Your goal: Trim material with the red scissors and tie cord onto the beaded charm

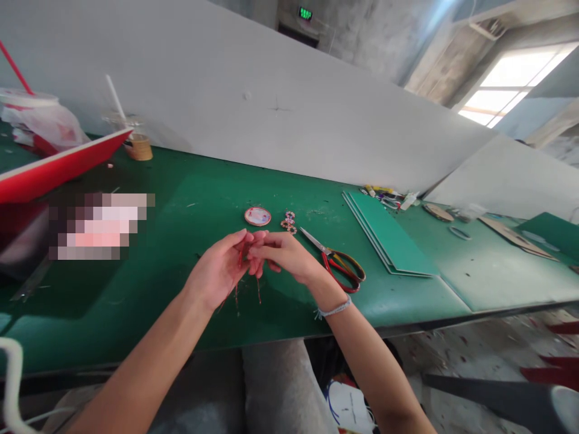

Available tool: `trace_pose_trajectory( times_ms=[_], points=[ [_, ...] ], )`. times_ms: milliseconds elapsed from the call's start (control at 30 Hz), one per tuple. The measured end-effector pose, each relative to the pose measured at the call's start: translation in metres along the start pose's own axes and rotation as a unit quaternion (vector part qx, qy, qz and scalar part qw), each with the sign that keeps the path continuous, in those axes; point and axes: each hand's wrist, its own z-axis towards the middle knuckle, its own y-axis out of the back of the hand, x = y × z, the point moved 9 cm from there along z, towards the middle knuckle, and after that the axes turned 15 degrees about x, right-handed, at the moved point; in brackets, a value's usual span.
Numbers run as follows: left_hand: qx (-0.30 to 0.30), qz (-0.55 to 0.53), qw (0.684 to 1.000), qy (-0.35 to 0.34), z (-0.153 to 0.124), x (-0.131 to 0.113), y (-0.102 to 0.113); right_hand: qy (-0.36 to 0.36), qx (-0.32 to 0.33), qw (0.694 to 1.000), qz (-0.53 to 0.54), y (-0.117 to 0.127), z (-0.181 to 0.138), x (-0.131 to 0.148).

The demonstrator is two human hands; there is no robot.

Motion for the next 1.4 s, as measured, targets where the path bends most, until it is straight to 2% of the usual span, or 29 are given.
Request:
trace_pose_trajectory(
  times_ms=[133,500,667,800,1000,1267,1400],
  points=[
    [-0.005,0.007,1.0,-0.023,0.002,-0.003,0.002,-0.006,-0.022,1.0,-0.015,0.004,0.0,-0.002],
    [-0.022,0.059,0.99,-0.124,0.0,-0.015,0.009,0.04,-0.046,0.981,-0.183,0.001,-0.003,0.014],
    [-0.028,0.062,0.989,-0.128,-0.001,-0.017,0.008,0.051,-0.033,0.988,-0.14,-0.003,0.001,0.011],
    [-0.007,0.074,0.991,-0.108,0.0,-0.015,0.004,0.023,-0.013,0.995,-0.095,-0.007,0.004,0.003],
    [-0.007,0.051,0.993,-0.107,-0.001,-0.014,0.007,0.005,0.027,0.989,-0.144,-0.011,0.004,0.001],
    [-0.023,-0.052,0.989,-0.138,-0.001,-0.018,0.009,-0.066,0.134,0.973,-0.179,-0.026,0.0,-0.007],
    [-0.042,-0.079,0.988,-0.127,-0.002,-0.017,0.011,-0.11,0.194,0.954,-0.2,-0.029,-0.009,-0.009]
  ],
)
